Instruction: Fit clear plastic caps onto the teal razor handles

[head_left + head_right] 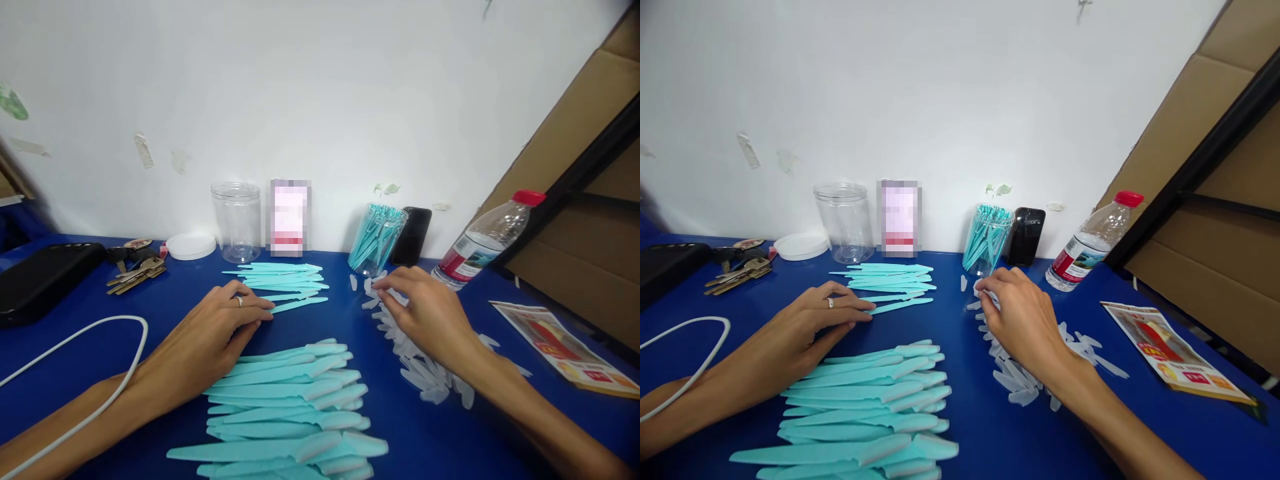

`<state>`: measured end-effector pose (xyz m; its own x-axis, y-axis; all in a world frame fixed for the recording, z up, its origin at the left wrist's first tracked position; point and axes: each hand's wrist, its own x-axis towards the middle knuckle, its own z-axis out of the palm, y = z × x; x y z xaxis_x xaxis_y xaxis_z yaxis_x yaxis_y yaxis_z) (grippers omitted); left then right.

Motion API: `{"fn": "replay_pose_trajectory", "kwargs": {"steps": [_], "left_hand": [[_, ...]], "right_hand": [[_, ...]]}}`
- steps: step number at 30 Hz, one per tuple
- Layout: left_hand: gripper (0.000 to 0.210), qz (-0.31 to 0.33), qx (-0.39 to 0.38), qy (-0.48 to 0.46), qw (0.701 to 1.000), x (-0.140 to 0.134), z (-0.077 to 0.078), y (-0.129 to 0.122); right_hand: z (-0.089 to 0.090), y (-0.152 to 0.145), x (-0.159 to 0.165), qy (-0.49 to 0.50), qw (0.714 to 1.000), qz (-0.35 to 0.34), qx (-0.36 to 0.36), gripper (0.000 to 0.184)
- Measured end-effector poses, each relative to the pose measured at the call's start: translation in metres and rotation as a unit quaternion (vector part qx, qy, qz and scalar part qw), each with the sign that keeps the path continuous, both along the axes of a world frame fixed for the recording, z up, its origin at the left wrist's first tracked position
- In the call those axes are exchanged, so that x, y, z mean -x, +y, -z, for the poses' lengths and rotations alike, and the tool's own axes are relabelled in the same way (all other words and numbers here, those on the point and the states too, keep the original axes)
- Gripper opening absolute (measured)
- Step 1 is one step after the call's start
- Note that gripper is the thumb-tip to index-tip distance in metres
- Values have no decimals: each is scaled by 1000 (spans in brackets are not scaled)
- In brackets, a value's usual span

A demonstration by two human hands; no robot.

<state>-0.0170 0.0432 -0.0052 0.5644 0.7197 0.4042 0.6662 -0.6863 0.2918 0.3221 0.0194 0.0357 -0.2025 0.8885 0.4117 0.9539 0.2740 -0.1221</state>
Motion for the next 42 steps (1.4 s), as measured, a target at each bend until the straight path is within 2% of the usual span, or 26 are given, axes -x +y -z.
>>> {"fn": "replay_pose_trajectory", "kwargs": {"steps": [3, 7, 11, 18, 22, 25, 27, 30, 33, 36, 42], "left_hand": [[27, -7, 4, 8, 1000, 1, -3, 0], [22, -39, 11, 8, 999, 2, -3, 2], [23, -58, 29, 3, 998, 1, -1, 4], [19, -74, 46, -21, 996, -1, 1, 4], [16, -74, 50, -58, 994, 0, -2, 2], [21, -66, 45, -100, 992, -3, -8, -6], [23, -54, 46, -122, 990, -8, -13, -16], [18, -21, 63, -148, 987, -14, -19, -33], [16, 6, 82, -132, 988, -19, -23, -45], [17, 18, 88, -123, 988, -21, -25, -50], [20, 19, 96, -125, 987, -22, -26, -51]], "right_hand": [[10, 3, -1, -63, 998, -19, 26, 30], [19, 2, 2, -77, 995, -46, 33, 28], [20, 2, 4, -65, 995, -69, 14, 24], [14, -2, 8, 11, 995, -78, -53, 22], [6, -11, 14, 136, 987, -66, -48, 18], [-2, -19, 22, 268, 960, -81, 10, 16], [-5, -23, 27, 347, 932, -91, 61, 15], [-8, -28, 36, 469, 866, -95, 147, 12], [-5, -30, 41, 551, 807, -84, 198, 23], [-2, -29, 44, 576, 785, -78, 212, 21], [-1, -30, 44, 576, 775, -77, 247, 21]]}}
